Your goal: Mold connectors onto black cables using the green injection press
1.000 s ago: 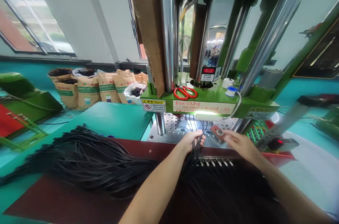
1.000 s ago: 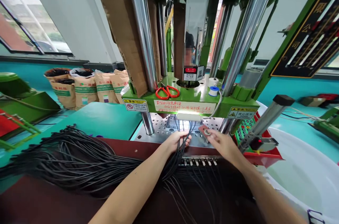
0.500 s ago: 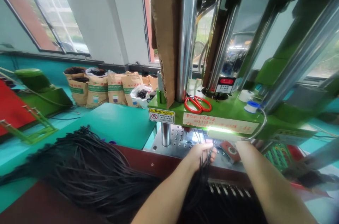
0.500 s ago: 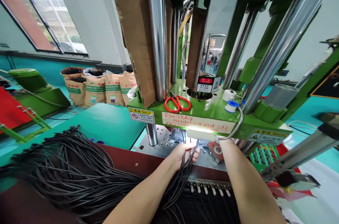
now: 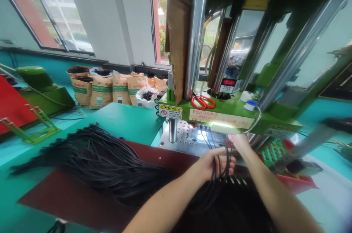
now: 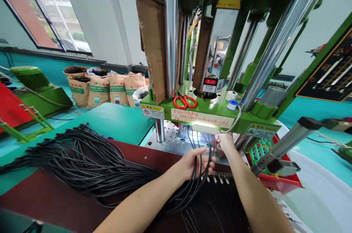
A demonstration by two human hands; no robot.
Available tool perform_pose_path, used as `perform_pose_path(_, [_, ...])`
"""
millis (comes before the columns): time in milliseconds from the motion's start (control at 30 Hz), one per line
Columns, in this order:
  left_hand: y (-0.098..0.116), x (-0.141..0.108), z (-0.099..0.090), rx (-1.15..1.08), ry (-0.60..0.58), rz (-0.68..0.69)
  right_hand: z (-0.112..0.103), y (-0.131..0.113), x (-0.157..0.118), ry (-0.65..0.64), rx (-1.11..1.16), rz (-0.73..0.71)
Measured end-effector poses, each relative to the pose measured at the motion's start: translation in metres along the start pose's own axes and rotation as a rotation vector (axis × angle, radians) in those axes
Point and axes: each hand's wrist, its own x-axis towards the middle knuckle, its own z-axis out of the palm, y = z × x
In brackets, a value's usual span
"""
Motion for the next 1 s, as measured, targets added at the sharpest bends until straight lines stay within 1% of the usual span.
perform_pose_path(67, [-0.011,-0.008,0.005,-0.044,0.004,0.003,-0.001,0.0,-0.01,0.044,0.022,0.007])
perform_pose_path(167, [-0.025,-0.023,0.01,-0.09,0.037,0.011,0.0,-0.006,-0.029,0.066,0.044,-0.002])
perform_pose_path(300, [-0.037,-0.043,0.014,-0.101,0.102,0.057,0.009,-0.015,-0.053,0.058,0.05,-0.008])
perform_pose_path(400, [-0.044,-0.059,0.017,-0.103,0.121,0.087,0.016,-0.016,-0.068,0.036,0.043,0.014])
perform_pose_path(500, [-0.06,-0.081,0.022,-0.044,0.076,0.053,0.016,-0.018,-0.076,0.047,0.033,0.065])
perform_pose_path(567, [-0.077,-0.1,0.027,0.083,0.003,-0.012,0.011,-0.021,-0.077,0.044,0.027,0.111])
perform_pose_path(633, [-0.094,-0.118,0.033,0.211,-0.053,-0.043,0.002,-0.025,-0.076,0.028,0.028,0.14])
perform_pose_path(700, [-0.103,-0.136,0.038,0.263,-0.065,-0.001,-0.008,-0.03,-0.075,0.035,0.028,0.145])
perform_pose_path(733, [-0.102,-0.144,0.041,0.265,-0.062,0.039,-0.014,-0.031,-0.076,0.047,0.024,0.146])
perform_pose_path(767, [-0.096,-0.154,0.045,0.26,-0.057,0.092,-0.02,-0.032,-0.077,0.055,0.015,0.153])
perform_pose_path(800, [-0.086,-0.164,0.05,0.251,-0.052,0.157,-0.026,-0.033,-0.078,0.058,0.001,0.165])
perform_pose_path(833, [-0.071,-0.177,0.055,0.242,-0.043,0.243,-0.032,-0.032,-0.08,0.053,-0.017,0.185])
perform_pose_path(867, [-0.052,-0.191,0.061,0.231,-0.027,0.357,-0.038,-0.031,-0.081,0.041,-0.037,0.205])
perform_pose_path(900, [-0.029,-0.207,0.067,0.216,-0.002,0.511,-0.044,-0.029,-0.083,0.032,-0.058,0.227])
perform_pose_path(933, [-0.003,-0.224,0.072,0.218,0.037,0.698,-0.051,-0.026,-0.084,0.022,-0.077,0.248])
perform_pose_path(1000, [0.053,-0.26,0.075,0.231,0.172,1.119,-0.063,-0.018,-0.082,0.013,-0.107,0.28])
